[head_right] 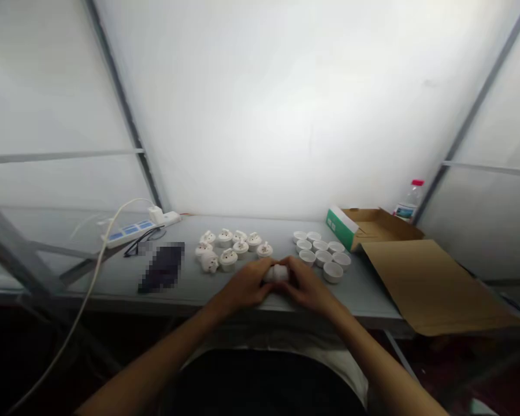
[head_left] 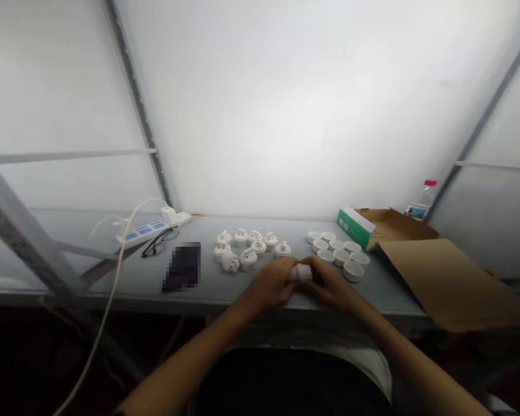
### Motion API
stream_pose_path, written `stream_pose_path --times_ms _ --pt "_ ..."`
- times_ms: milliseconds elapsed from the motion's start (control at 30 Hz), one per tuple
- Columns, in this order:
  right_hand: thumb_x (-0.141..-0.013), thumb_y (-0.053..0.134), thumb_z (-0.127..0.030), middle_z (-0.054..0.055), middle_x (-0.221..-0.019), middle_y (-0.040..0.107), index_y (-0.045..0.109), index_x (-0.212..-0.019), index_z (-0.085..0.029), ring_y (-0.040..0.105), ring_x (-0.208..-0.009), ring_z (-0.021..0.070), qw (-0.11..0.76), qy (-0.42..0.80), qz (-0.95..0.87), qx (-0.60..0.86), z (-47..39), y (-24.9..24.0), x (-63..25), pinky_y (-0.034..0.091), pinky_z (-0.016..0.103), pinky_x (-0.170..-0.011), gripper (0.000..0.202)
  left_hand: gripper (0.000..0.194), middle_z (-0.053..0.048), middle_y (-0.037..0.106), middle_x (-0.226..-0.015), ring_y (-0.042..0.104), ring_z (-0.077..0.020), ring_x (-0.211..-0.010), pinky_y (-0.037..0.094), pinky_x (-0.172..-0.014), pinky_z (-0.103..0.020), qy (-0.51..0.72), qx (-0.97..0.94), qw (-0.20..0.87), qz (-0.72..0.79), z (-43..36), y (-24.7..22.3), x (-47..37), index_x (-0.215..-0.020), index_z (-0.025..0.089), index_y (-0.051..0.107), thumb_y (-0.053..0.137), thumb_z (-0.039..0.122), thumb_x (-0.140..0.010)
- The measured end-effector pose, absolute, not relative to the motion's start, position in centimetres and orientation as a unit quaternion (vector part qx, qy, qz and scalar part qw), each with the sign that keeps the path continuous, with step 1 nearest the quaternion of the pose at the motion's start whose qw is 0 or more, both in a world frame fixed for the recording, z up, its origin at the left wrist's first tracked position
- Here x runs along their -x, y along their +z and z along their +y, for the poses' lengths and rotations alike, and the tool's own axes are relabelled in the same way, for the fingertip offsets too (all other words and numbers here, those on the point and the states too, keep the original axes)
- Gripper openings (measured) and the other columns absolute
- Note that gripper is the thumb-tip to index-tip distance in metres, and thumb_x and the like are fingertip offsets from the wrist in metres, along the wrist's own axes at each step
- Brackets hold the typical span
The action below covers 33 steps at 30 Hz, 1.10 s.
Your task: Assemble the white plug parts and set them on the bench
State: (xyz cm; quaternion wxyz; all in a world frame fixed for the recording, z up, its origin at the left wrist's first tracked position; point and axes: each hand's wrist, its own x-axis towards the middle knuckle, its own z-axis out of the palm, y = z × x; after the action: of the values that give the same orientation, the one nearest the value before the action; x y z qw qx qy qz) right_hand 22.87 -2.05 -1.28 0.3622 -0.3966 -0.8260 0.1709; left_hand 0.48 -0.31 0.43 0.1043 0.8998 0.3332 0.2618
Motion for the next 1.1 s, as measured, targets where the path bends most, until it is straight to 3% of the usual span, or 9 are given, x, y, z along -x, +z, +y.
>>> stream_pose_path --times_ms 333,533,667,900,1100 --pt "-0.098 0.068 -0.041 0.002 -0.084 0.064 0.059 -0.118 -0.023 0.057 -0.072 0.0218 0.39 0.146 -0.814 0.405 -1.78 -1.54 -23.11 0.042 0.033 -0.066 0.028 0.036 -0.009 0.069 -0.126 0.064 -0.0294 -0.117 0.05 -0.102 -0.041 0.288 -0.899 0.098 0.316 -0.26 0.7 -0.46 -0.128 0.022 0.06 0.068 0.023 -0.094" --pt "-0.093 0.065 -0.021 0.008 -0.111 0.065 0.059 -0.121 -0.025 0.061 -0.096 0.0267 0.416 0.143 -0.824 0.357 -1.58 -1.59 -23.22 0.05 0.04 -0.084 0.028 0.037 -0.009 0.07 -0.128 0.065 -0.0301 -0.117 0.049 -0.102 -0.043 0.277 -0.898 0.081 0.332 -0.25 0.53 -0.57 -0.131 0.022 0.058 0.065 0.023 -0.095" --pt "-0.091 0.062 -0.014 0.009 -0.116 0.065 0.061 -0.121 -0.026 0.061 -0.103 0.0281 0.433 0.148 -0.823 0.336 -1.56 -1.49 -23.14 0.051 0.041 -0.087 0.033 0.033 -0.01 0.071 -0.126 0.066 -0.0304 -0.114 0.05 -0.099 -0.041 0.262 -0.901 0.079 0.335 -0.09 0.48 -0.54 -0.127 0.021 0.06 0.067 0.023 -0.095" --pt "-0.094 0.072 -0.036 0.005 -0.1 0.068 0.062 -0.118 -0.024 0.062 -0.086 0.0239 0.414 0.15 -0.811 0.385 -1.92 -1.06 -23.01 0.05 0.036 -0.077 0.029 0.038 -0.009 0.07 -0.126 0.065 -0.0302 -0.117 0.05 -0.1 -0.042 0.294 -0.89 0.098 0.335 -0.12 0.65 -0.49 -0.129 0.023 0.06 0.069 0.021 -0.091" --pt "-0.098 0.068 -0.043 0.003 -0.09 0.07 0.063 -0.114 -0.023 0.063 -0.077 0.0223 0.404 0.159 -0.805 0.404 -1.61 -1.38 -23.13 0.046 0.033 -0.069 0.026 0.037 -0.008 0.071 -0.126 0.066 -0.0301 -0.115 0.05 -0.098 -0.041 0.298 -0.891 0.093 0.331 -0.3 0.83 -0.58 -0.128 0.023 0.06 0.07 0.025 -0.092"
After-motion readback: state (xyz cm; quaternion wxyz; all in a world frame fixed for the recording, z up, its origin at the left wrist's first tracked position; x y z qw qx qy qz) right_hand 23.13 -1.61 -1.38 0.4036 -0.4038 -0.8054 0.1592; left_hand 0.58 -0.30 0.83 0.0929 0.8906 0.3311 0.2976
